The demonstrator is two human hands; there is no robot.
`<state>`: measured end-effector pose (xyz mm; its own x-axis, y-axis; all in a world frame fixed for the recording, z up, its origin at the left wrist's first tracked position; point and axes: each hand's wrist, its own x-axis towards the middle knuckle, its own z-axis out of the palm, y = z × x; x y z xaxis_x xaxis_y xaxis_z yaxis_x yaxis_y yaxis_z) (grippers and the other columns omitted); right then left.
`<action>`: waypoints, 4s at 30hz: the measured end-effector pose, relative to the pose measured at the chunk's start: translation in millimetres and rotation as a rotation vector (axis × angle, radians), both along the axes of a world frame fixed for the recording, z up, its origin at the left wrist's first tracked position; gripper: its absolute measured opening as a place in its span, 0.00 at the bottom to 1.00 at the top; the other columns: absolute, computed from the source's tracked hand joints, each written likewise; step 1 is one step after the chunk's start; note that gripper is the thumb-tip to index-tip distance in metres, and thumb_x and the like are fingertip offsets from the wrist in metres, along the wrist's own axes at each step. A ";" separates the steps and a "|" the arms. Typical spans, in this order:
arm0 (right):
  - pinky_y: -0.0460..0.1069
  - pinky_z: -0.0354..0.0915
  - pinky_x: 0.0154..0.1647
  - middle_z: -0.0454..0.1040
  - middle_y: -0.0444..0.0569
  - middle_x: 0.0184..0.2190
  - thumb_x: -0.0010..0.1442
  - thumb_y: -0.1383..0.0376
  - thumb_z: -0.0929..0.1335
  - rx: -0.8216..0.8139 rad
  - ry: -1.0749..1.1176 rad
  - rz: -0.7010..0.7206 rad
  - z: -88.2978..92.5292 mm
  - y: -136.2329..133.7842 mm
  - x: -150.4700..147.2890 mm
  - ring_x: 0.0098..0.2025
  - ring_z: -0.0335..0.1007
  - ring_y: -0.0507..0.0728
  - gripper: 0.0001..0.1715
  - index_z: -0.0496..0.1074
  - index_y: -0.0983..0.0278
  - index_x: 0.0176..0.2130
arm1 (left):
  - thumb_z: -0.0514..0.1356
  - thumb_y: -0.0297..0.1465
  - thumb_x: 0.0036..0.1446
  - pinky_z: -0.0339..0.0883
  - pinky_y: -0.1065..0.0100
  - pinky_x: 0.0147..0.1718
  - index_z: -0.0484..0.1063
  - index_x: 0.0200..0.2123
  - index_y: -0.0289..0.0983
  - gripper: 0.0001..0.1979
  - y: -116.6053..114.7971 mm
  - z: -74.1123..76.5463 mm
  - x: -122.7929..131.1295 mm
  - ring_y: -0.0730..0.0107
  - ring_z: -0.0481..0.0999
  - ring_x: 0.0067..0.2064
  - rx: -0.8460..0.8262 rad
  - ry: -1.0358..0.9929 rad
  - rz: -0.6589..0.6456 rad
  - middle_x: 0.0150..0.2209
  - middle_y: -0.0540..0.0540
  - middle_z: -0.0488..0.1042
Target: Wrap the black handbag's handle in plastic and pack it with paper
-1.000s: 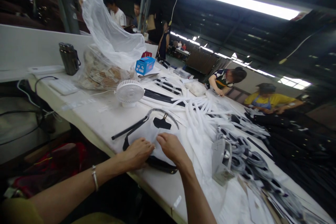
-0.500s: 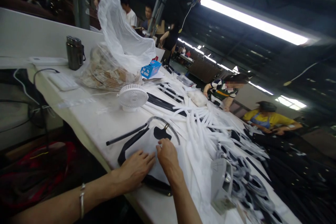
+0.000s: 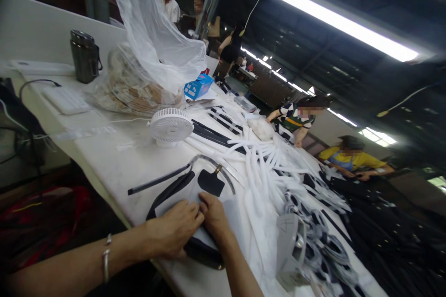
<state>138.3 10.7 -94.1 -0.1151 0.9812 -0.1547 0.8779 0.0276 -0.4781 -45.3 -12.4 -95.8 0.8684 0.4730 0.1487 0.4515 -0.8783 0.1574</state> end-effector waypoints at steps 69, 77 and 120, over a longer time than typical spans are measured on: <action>0.49 0.68 0.38 0.80 0.46 0.30 0.55 0.56 0.66 0.419 0.250 -0.310 47.0 -0.9 -2.6 0.34 0.75 0.57 0.14 0.76 0.62 0.34 | 0.57 0.54 0.57 0.61 0.54 0.53 0.77 0.44 0.34 0.29 47.6 21.9 14.3 0.45 0.70 0.55 -0.101 0.018 0.038 0.56 0.33 0.72; 0.49 0.64 0.42 0.77 0.45 0.31 0.52 0.66 0.69 0.404 0.085 -0.142 57.7 13.6 -23.4 0.36 0.72 0.55 0.04 0.76 0.60 0.30 | 0.59 0.56 0.51 0.62 0.53 0.54 0.71 0.52 0.34 0.36 61.0 20.7 17.8 0.46 0.72 0.54 -0.261 0.060 0.027 0.52 0.33 0.75; 0.55 0.67 0.44 0.79 0.55 0.40 0.70 0.48 0.54 -0.080 -0.436 -0.169 3.4 0.0 32.5 0.42 0.76 0.58 0.32 0.76 0.65 0.39 | 0.51 0.40 0.67 0.55 0.52 0.49 0.80 0.36 0.28 0.24 84.7 3.1 13.7 0.48 0.76 0.44 0.011 0.004 0.322 0.37 0.31 0.80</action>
